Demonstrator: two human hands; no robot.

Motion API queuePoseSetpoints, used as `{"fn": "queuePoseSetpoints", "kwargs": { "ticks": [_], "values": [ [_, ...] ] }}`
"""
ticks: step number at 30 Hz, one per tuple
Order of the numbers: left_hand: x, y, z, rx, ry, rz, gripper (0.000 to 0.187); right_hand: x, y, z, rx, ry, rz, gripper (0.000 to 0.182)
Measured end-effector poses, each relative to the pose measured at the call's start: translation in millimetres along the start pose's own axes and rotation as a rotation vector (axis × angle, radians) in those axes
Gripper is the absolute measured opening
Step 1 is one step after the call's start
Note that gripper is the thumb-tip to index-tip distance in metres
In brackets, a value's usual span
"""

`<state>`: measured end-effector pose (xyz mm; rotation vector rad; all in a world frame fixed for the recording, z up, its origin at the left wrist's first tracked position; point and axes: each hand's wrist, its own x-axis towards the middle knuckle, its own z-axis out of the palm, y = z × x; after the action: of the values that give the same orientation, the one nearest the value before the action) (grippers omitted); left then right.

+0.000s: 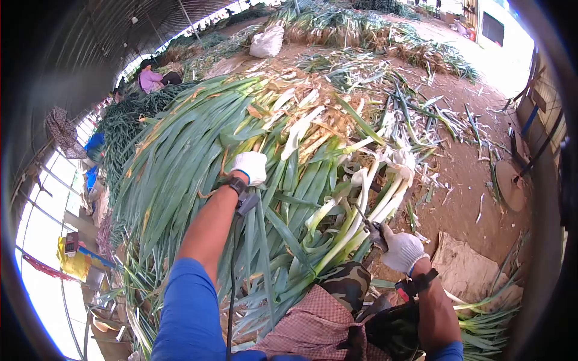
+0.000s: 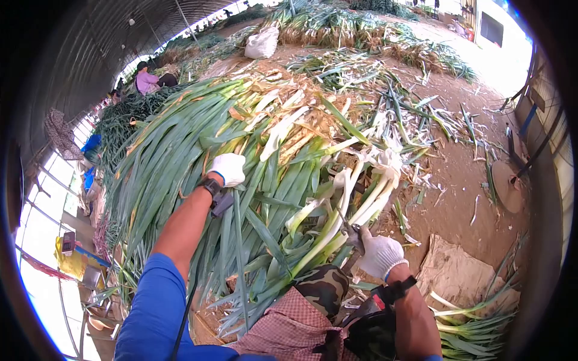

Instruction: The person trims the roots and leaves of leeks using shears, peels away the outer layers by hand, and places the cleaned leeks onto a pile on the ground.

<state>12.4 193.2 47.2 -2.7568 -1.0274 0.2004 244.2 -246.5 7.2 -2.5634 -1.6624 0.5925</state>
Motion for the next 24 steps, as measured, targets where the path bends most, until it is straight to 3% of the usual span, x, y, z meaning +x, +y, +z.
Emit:
{"fn": "queuePoseSetpoints", "kwargs": {
  "ticks": [4, 7, 13, 14, 17, 18, 20, 24],
  "values": [
    [-7, -1, -11, -0.092, 0.056, 0.039, 0.023, -1, 1, -3, 0.004, 0.012, -0.021, 0.065],
    [-15, 6, -13, -0.129, 0.061, 0.055, 0.021, 6, 3, 2, 0.02, -0.002, 0.004, 0.081],
    [-38, 16, 2, -0.128, 0.121, 0.024, 0.022, 15, -11, -8, -0.004, -0.029, 0.039, 0.087],
    [-46, 26, -2, -0.039, 0.07, -0.025, 0.044, 17, -14, -9, -0.015, -0.049, 0.044, 0.09],
    [-85, 46, -3, 0.078, 0.179, -0.13, 0.089, 21, -15, -6, -0.044, -0.061, 0.019, 0.092],
    [-99, 49, 9, 0.145, 0.123, -0.16, 0.115, 21, -17, -7, -0.047, -0.062, 0.013, 0.085],
    [-114, 55, 21, 0.109, 0.049, -0.247, 0.12, 19, -21, -12, -0.048, -0.063, 0.009, 0.072],
    [-96, 44, 24, 0.008, 0.01, -0.301, 0.12, 19, -24, -14, -0.031, -0.061, 0.011, 0.078]
  ]
}}
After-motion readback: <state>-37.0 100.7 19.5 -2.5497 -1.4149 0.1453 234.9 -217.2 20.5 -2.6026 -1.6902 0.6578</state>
